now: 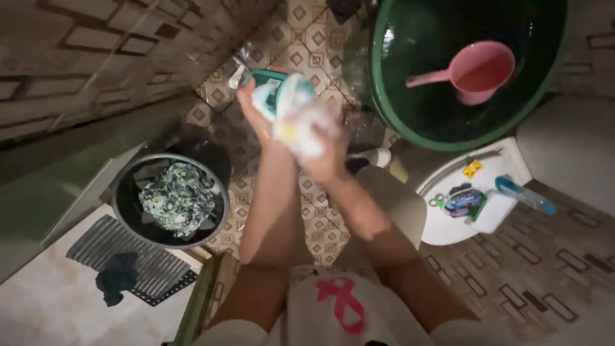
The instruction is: Cleaning a bathroom area, including applying soap to a sponge and rinsing surfaces.
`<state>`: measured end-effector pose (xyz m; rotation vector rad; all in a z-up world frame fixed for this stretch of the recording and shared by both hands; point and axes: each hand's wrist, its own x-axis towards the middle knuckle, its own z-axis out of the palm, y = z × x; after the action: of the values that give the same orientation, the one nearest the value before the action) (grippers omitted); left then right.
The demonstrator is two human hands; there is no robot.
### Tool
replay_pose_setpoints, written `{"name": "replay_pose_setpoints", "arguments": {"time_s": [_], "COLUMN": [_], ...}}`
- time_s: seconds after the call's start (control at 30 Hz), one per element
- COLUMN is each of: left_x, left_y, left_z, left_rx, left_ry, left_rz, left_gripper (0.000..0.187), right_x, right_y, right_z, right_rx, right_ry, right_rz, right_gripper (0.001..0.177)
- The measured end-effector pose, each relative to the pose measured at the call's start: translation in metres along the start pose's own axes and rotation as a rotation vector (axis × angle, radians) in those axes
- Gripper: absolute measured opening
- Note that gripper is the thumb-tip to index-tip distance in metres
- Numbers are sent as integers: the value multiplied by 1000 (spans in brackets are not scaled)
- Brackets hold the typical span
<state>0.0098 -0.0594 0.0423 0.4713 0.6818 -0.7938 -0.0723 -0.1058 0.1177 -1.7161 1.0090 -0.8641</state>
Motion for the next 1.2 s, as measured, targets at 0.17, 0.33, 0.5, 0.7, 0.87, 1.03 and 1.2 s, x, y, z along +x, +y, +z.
{"name": "replay_pose_setpoints", "arguments": {"time_s": [0.17, 0.33, 0.5, 0.7, 0.87, 1.03, 1.2], "left_x": [-4, 15, -27, 3, -8, 47, 65], "left_y": [-11, -2, -1, 30, 33, 16, 14], "left_z": [-12, -37, 5, -49, -8, -151, -175], "left_rx": [99, 99, 540, 635, 520, 615, 542], "left_ry": [186, 108, 3, -250, -260, -443, -237], "left_rz": [20, -3, 473, 272, -84, -242, -399], "left_gripper": [34, 44, 52, 50, 48, 47, 64], "right_x": [0, 1, 5, 17, 15, 28, 36], "right_y": [-3, -13, -1, 16, 20, 18, 42], "right_z": [-10, -5, -16, -5, 3, 1, 6], "right_rx": [-280, -115, 123, -200, -206, -232, -128], "right_ry": [-190, -132, -35, -467, -644, -782, -815], "right_rz": [-301, -343, 144, -762, -50, -430, -248], "right_gripper": [26, 25, 24, 44, 48, 46, 40]}}
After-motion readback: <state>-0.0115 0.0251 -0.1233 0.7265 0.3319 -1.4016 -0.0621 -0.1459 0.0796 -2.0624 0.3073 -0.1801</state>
